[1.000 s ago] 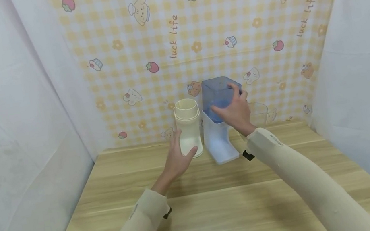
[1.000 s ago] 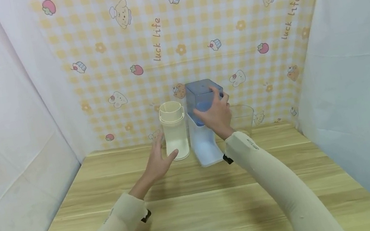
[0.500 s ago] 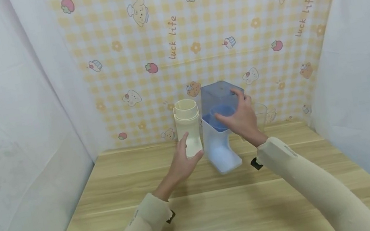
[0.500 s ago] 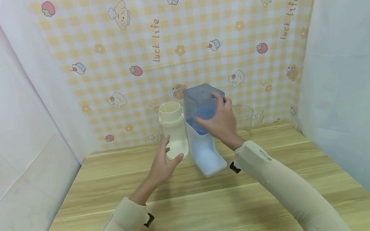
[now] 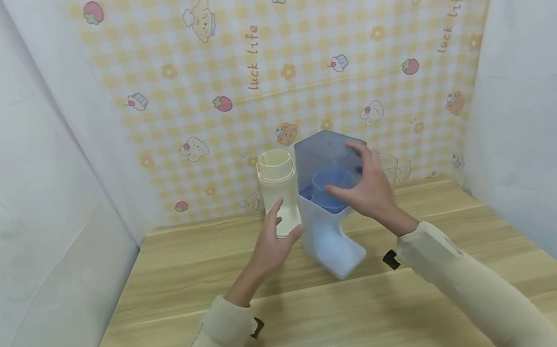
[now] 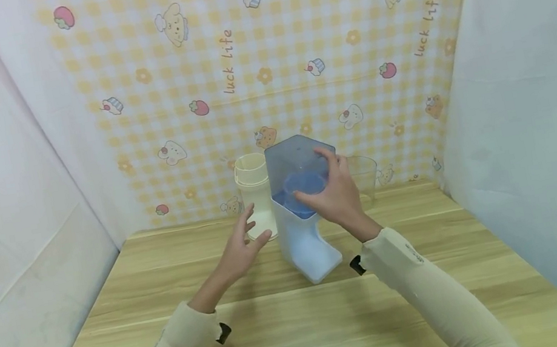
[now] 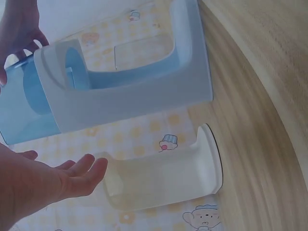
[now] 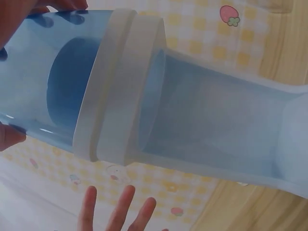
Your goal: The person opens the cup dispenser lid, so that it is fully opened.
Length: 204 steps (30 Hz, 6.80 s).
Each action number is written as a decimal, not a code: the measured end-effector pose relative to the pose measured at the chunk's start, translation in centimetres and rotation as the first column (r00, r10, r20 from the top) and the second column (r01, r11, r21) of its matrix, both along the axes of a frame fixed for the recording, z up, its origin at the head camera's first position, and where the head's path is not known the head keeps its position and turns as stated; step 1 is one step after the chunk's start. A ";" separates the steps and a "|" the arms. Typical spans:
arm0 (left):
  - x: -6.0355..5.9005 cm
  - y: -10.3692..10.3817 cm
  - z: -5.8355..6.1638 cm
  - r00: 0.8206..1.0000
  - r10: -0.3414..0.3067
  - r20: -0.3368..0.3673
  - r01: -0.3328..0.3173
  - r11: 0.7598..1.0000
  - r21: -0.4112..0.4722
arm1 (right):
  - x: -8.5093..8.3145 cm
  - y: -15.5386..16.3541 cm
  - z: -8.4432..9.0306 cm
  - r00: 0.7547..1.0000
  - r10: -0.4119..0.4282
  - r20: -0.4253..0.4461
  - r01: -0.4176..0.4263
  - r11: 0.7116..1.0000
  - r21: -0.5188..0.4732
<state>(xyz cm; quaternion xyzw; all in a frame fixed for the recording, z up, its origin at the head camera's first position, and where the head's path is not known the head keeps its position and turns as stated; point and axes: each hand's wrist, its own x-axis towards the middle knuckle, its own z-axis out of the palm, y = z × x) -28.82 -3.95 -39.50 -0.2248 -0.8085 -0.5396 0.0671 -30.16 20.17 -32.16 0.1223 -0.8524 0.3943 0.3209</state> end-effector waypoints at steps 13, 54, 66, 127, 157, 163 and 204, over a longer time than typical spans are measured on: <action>1.8 -0.9 -0.3 0.989 -0.130 0.074 0.126 0.990 0.059 | 2.7 0.6 0.0 0.981 0.194 -0.008 -0.194 0.981 -0.021; 4.1 -1.1 -0.3 0.962 -0.266 0.059 0.264 0.963 0.048 | 3.2 3.3 -0.2 0.662 0.748 -0.043 -0.749 0.663 -0.002; 4.2 -0.5 -1.1 0.969 -0.245 0.039 0.240 0.966 0.090 | 3.6 3.0 -0.6 0.561 0.827 -0.034 -0.826 0.556 -0.096; 2.7 0.5 -2.1 0.971 -0.202 -0.127 0.212 0.975 0.071 | 3.1 1.6 -1.2 0.657 0.694 -0.294 -0.699 0.707 0.106; 3.2 0.3 -2.9 0.972 -0.203 -0.119 0.215 0.972 0.099 | 3.2 1.6 -0.6 0.702 0.635 -0.322 -0.643 0.760 0.099; 3.0 0.3 -3.0 0.972 -0.186 -0.142 0.200 0.976 0.086 | 3.4 2.4 0.3 0.710 0.606 -0.359 -0.640 0.768 0.030; 2.7 0.4 -3.2 0.975 -0.174 -0.140 0.185 0.981 0.064 | 3.3 11.7 -0.2 0.762 0.528 -0.374 -0.643 0.683 -0.347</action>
